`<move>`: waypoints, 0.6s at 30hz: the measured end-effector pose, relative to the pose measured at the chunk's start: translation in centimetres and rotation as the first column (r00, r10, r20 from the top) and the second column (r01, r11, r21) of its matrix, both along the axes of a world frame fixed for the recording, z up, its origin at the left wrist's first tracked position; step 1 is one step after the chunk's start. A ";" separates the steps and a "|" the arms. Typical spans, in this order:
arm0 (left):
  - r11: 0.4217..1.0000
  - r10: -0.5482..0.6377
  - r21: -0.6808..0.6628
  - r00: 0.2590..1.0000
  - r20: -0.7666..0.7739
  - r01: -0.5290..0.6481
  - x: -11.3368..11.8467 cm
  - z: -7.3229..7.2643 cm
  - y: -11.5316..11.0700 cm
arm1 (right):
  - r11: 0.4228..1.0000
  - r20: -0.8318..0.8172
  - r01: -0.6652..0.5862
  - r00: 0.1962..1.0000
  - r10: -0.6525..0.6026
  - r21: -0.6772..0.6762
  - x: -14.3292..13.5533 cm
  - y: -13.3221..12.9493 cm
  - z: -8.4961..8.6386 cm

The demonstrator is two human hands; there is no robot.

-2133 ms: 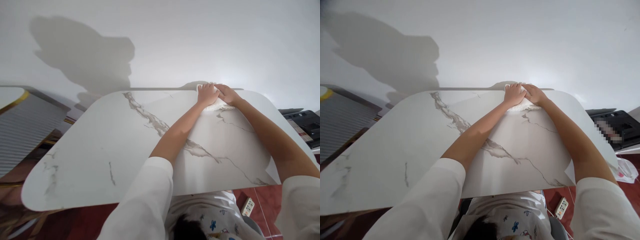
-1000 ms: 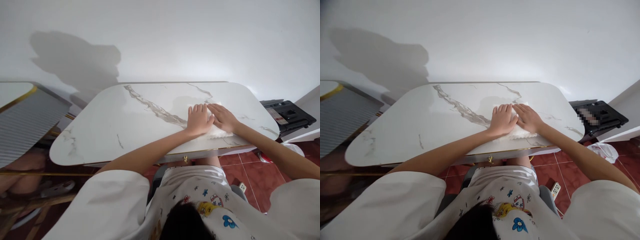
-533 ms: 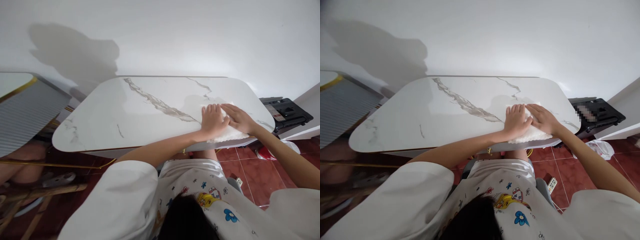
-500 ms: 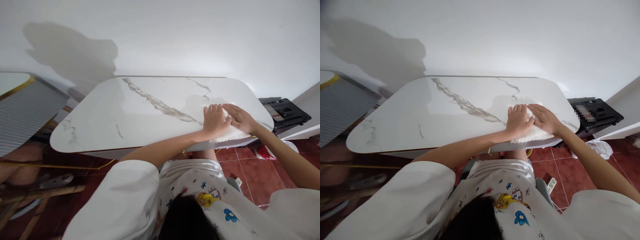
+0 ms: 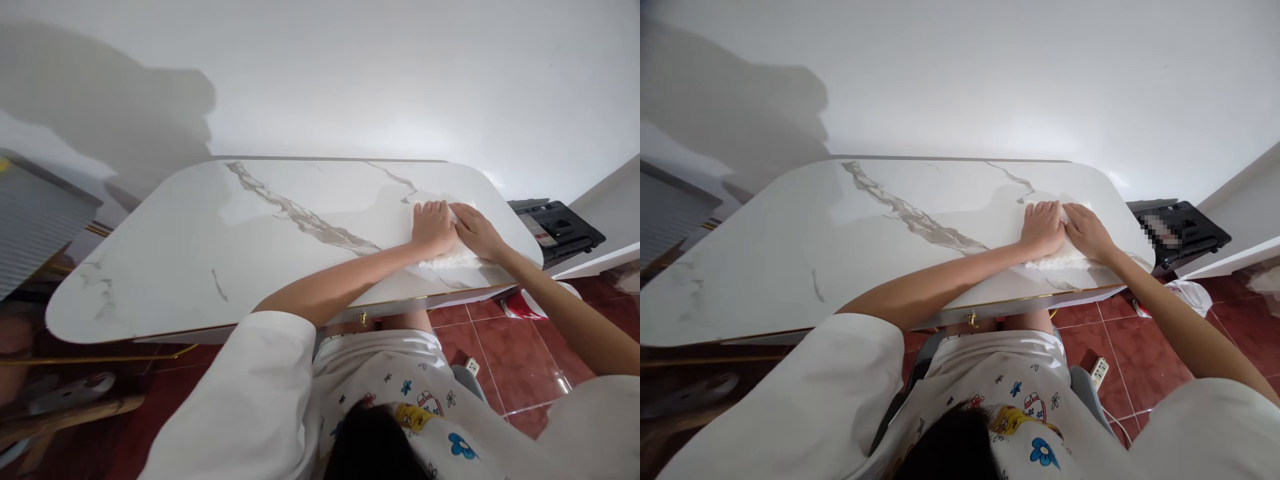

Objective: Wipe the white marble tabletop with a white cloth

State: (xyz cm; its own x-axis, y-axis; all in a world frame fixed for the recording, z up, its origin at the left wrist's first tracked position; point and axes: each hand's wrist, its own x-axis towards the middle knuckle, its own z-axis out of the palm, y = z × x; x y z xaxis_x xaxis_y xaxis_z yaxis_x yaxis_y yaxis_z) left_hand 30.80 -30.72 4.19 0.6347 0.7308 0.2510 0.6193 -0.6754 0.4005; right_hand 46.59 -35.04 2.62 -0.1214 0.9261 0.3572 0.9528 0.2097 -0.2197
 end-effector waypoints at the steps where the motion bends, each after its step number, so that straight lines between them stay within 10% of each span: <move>1: 1.000 0.013 0.006 1.000 -0.001 -0.013 0.1 0.0 0.9 | 1.000 -0.008 -0.005 1.000 0.006 0.011 0.0 1.2 -0.1; 18: 0.987 0.151 0.054 0.988 -0.012 -0.150 3.4 -0.8 18.8 | 1.000 0.000 -0.005 1.000 0.005 -0.003 2.8 21.2 -0.6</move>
State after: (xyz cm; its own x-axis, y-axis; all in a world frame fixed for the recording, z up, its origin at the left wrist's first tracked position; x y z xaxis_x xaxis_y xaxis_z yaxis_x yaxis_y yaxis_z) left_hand 34.23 -11.92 3.40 0.5226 0.8046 0.2818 0.7218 -0.5935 0.3560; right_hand 49.39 -13.84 1.98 -0.1261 0.9264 0.3547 0.9516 0.2140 -0.2207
